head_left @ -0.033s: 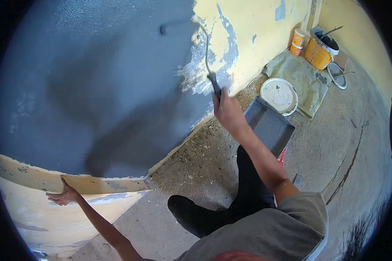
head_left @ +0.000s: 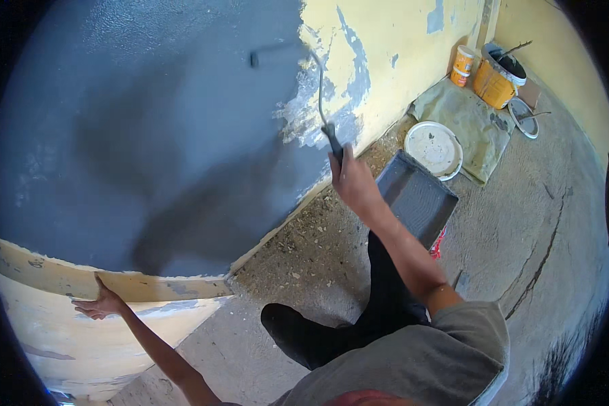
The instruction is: Apply paint and scrape a wall surface using a roller and a putty knife.
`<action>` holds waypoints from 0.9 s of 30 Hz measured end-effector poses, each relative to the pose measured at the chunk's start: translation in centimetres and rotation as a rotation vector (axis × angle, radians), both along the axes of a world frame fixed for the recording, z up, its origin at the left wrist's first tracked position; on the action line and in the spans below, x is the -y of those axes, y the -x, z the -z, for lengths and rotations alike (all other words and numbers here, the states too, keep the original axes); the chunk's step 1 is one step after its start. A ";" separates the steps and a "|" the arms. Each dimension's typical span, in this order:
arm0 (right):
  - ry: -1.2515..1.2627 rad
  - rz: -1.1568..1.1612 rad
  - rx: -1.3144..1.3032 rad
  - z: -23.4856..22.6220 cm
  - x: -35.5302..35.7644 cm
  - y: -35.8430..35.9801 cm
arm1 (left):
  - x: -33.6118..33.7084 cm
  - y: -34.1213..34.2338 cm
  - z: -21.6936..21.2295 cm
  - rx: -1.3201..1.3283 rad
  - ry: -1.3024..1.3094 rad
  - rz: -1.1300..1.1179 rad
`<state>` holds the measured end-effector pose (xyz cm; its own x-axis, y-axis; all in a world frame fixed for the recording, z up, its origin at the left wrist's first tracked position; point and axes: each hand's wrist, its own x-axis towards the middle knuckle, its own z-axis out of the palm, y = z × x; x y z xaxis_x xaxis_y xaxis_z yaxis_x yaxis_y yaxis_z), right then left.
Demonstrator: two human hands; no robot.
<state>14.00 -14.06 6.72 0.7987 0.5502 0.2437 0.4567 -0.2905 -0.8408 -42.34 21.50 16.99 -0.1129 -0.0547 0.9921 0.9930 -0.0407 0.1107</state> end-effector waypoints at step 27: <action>0.072 0.218 0.274 -1.6 -0.2 -5.1 | 0.4 -0.5 0.1 0.047 -0.050 0.036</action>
<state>19.09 -13.88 8.29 0.8098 0.3975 0.4316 0.5828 -0.4601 -0.6698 -41.87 21.08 16.86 -0.1623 -0.0992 0.9817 0.9845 -0.0831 0.1544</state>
